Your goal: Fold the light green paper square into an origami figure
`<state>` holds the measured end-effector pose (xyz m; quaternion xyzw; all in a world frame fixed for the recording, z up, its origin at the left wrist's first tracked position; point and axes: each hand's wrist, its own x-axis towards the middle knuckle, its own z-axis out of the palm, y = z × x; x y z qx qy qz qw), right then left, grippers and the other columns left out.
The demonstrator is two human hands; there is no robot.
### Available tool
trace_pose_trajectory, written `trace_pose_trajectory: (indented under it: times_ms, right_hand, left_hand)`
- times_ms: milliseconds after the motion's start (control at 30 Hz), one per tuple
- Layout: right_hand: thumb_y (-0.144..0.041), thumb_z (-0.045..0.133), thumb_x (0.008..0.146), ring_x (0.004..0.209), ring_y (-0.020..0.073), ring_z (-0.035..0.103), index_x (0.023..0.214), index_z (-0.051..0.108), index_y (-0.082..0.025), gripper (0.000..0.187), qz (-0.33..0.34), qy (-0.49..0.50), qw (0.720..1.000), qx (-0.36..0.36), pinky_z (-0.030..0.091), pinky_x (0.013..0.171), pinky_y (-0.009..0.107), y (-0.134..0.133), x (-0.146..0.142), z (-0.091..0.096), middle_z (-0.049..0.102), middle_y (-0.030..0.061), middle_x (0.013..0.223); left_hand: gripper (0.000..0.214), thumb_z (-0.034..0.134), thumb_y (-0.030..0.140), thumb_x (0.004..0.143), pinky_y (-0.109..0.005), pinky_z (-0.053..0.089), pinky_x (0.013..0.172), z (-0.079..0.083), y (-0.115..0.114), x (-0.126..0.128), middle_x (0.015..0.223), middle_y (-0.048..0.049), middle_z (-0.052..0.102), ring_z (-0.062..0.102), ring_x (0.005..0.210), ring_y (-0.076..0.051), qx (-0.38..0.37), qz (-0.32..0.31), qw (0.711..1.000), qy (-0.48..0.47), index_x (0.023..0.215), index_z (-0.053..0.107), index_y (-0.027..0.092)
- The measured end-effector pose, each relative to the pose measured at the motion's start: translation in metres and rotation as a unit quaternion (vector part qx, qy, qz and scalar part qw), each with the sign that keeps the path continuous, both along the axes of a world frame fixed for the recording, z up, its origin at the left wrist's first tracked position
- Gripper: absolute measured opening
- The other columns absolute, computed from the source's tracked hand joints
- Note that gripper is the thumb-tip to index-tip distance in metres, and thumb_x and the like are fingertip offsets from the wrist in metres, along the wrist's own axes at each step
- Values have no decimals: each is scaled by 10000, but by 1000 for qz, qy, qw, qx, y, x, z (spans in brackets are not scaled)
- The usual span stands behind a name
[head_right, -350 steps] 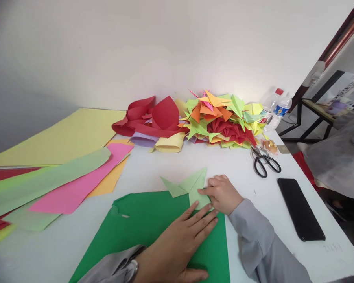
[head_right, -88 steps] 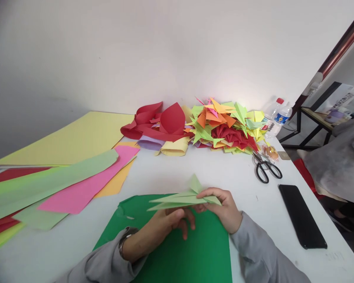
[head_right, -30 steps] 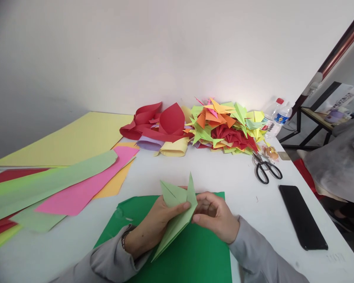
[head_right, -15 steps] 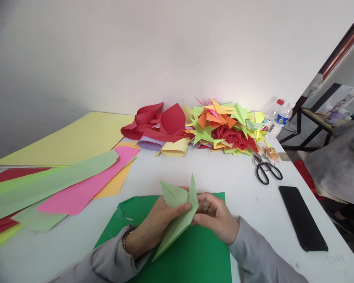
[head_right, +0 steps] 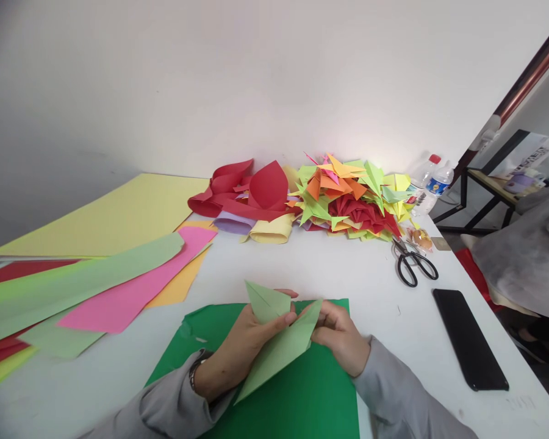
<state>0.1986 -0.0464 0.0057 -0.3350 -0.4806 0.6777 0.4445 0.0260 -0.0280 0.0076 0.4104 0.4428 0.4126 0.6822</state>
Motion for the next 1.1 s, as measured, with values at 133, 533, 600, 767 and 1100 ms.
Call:
trace_pose_trajectory:
  times_ms: [133,533,600,767,1100]
  right_hand:
    - [-367,661,797,651,138,594,873,685,-197,187,-2,-49,999,19,475,625,257,1,-4,2,671,0,730]
    - [-372,695,747,682,175,651,844,729,-211,190,-124,-169,972,109,534,624,281,4,9,0,716,45,797]
    - [-314,682,727,627,161,638,840,725,-209,160,-142,-187,967,100,535,593,277,5,9,2,712,38,799]
    - [-260,590,717,511,129,579,882,696,-187,210,-205,-222,952,54,526,530,264,6,8,-6,661,-4,677]
    - [-223,563,750,468,119,482,713,536,-222,46,-227,-372,883,176,395,470,240,-3,0,-10,508,-49,543]
  left_hand:
    - [557,808,460,618,-300,467,666,-1,0,0,813,-36,649,608,754,-209,-2,-8,1000,-5,1035,586,165]
    - [548,824,381,616,-337,525,753,-1,5,1,1018,-93,667,639,903,-249,3,7,998,-62,1051,571,164]
    - [641,817,379,616,-375,530,821,-4,6,2,1148,-119,625,627,1004,-276,28,32,998,-56,1148,521,178]
    - [543,737,342,703,-389,522,854,-11,2,-1,1172,-104,538,574,1081,-258,268,217,928,145,1165,479,221]
    - [168,465,207,938,-286,503,640,-9,-19,-2,827,-64,645,604,727,-176,608,-29,689,393,1023,606,172]
